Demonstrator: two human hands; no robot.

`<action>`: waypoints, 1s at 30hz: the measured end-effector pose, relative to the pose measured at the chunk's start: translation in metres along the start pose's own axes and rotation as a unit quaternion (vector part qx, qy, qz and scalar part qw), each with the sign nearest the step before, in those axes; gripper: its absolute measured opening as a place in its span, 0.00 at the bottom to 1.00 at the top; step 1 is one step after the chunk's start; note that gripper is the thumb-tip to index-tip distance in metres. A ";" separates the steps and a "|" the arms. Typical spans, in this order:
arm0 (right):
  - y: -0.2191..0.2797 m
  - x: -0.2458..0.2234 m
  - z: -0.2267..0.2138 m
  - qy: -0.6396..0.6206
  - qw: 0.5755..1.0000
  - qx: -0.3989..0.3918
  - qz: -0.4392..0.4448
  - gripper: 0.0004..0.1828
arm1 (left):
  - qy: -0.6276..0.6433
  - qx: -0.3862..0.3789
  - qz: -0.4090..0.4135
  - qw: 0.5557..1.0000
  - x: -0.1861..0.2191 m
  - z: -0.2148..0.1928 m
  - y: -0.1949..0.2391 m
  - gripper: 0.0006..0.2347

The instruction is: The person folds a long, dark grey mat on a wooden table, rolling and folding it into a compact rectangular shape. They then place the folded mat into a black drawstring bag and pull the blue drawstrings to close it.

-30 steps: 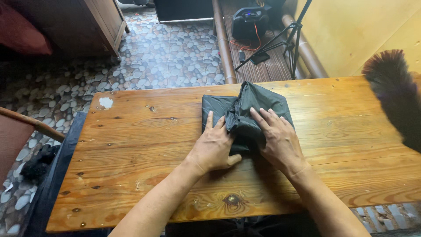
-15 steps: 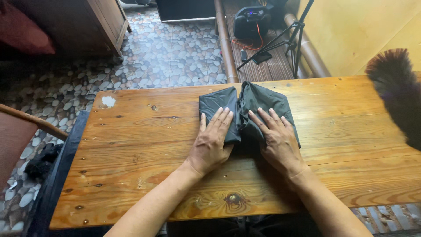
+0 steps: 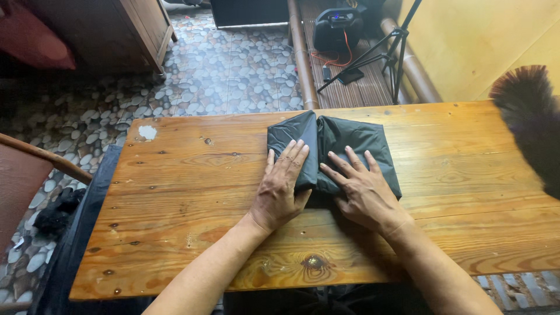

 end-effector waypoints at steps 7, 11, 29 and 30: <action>-0.005 -0.007 -0.002 -0.022 0.998 -0.033 -0.042 0.46 | -0.014 -0.006 0.017 1.000 0.001 0.004 0.000 0.40; -0.004 -0.017 -0.015 -0.069 0.994 -0.045 -0.066 0.36 | -0.035 -0.028 0.036 0.998 0.002 0.008 0.001 0.42; -0.037 0.000 -0.015 -0.290 0.950 -0.031 0.109 0.30 | -0.047 -0.064 0.035 0.996 0.005 0.002 -0.001 0.43; -0.037 0.004 -0.017 -0.345 0.924 -0.020 0.165 0.30 | -0.049 -0.071 0.035 0.996 0.006 0.002 -0.002 0.43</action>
Point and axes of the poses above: each hand's wrist, its own y-axis away from the middle knuckle, its own z-axis out of the palm, x = y × z, the point moved 4 cm from there along -y, towards the middle knuckle, and after that the axes turned 15 degrees about -y, right-handed, at the moved point
